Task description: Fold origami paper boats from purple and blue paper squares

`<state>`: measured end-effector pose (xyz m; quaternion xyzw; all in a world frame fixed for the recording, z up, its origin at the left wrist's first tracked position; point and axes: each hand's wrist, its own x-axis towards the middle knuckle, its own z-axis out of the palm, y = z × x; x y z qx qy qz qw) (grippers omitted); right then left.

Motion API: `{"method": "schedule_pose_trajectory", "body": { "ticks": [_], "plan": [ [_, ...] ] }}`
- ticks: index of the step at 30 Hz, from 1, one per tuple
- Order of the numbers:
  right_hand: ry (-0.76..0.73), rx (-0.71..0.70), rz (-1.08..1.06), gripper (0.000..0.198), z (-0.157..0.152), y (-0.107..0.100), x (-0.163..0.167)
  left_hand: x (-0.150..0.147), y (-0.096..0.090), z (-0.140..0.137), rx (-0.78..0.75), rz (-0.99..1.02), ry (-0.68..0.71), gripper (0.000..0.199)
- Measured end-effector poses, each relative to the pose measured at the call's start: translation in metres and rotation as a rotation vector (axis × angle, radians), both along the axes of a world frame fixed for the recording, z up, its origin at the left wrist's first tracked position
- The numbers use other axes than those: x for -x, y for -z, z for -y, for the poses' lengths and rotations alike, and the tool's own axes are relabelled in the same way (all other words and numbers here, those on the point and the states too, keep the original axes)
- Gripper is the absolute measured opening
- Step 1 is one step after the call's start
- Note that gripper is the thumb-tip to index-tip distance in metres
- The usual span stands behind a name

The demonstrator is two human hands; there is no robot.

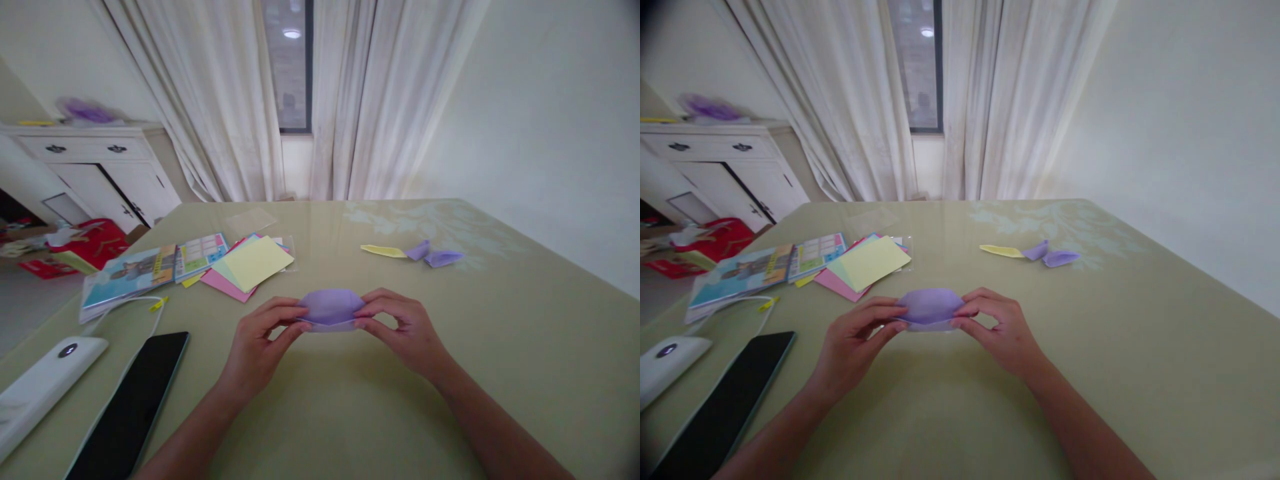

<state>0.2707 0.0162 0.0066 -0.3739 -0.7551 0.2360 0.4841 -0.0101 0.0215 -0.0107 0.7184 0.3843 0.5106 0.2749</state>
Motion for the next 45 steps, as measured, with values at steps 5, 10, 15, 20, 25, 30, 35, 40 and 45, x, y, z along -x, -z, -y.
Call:
{"method": "schedule_pose_trajectory", "body": {
  "ticks": [5, 10, 15, 20, 25, 30, 35, 40, 45],
  "plan": [
    [-0.046, 0.033, -0.008, 0.019, 0.002, -0.001, 0.002, 0.0, -0.001, 0.0, 0.098, 0.093, 0.078, 0.012],
    [-0.047, 0.133, -0.115, 0.016, 0.002, -0.001, 0.002, 0.006, 0.004, 0.0, 0.058, -0.008, 0.132, 0.045],
    [-0.018, 0.204, -0.192, 0.021, 0.002, 0.0, 0.001, 0.007, 0.003, 0.006, -0.058, -0.281, 0.16, 0.085],
    [-0.006, 0.219, -0.162, 0.02, 0.005, 0.001, 0.006, 0.001, 0.005, 0.009, -0.165, -0.39, 0.1, 0.065],
    [-0.094, 0.175, -0.193, 0.02, 0.012, 0.003, 0.012, -0.003, 0.006, 0.007, -0.191, -0.398, 0.073, 0.049],
    [-0.16, 0.197, -0.211, 0.055, 0.017, 0.005, 0.016, -0.006, 0.004, 0.01, -0.095, -0.296, 0.106, 0.05],
    [-0.157, 0.171, -0.2, 0.061, 0.017, 0.008, 0.018, -0.01, 0.001, 0.012, -0.023, -0.225, 0.184, 0.038],
    [-0.149, 0.183, -0.203, 0.076, 0.016, 0.011, 0.02, -0.011, 0.002, 0.015, 0.101, -0.19, 0.169, 0.031],
    [-0.156, 0.234, -0.239, 0.084, 0.024, 0.013, 0.026, -0.015, 0.004, 0.019, 0.228, -0.116, 0.222, 0.047]
  ]
}}
